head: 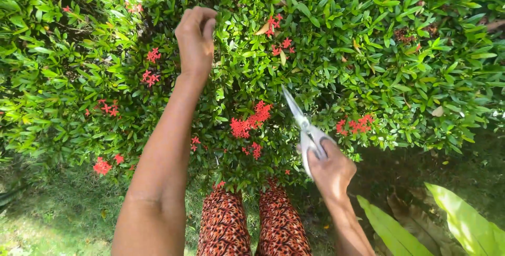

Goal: The person trims red flower clusters and stems from a green hedge using scissors, holding each flower cluster with one hand while cutting with the other, and moves along the hedge to cut different spots, also cutting near a large leafy plant.

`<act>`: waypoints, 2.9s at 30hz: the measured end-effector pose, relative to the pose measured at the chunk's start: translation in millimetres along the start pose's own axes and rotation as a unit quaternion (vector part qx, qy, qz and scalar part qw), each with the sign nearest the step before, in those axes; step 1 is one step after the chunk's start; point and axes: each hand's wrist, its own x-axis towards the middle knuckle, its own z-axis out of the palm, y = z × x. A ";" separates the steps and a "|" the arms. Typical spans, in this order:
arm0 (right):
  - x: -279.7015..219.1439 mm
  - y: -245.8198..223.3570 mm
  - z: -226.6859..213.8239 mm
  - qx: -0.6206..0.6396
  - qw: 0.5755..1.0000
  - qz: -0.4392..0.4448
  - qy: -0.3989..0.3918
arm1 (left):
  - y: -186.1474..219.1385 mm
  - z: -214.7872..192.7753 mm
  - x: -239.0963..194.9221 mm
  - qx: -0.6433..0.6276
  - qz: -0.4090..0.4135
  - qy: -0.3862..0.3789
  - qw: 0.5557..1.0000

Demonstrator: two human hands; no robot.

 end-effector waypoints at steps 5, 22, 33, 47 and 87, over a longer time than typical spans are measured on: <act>30.8 -47.3 -15.2 -0.032 0.987 -0.151 0.043 | 9.3 -25.1 -6.0 0.009 0.075 0.035 0.996; 83.1 -156.8 32.9 -0.112 0.960 -0.255 0.026 | -8.9 -4.4 4.7 0.131 0.122 -0.038 0.983; 100.4 -147.7 64.6 -0.136 0.956 -0.254 0.053 | -15.9 -15.6 -0.4 0.162 0.167 -0.051 0.971; 25.6 -67.6 62.8 0.286 0.953 -0.053 -0.080 | 20.3 -77.4 -79.7 -0.049 0.086 -0.090 0.991; -90.9 211.0 -45.3 0.599 0.761 0.216 -0.124 | 98.6 81.7 -265.3 0.117 -0.067 -0.270 0.953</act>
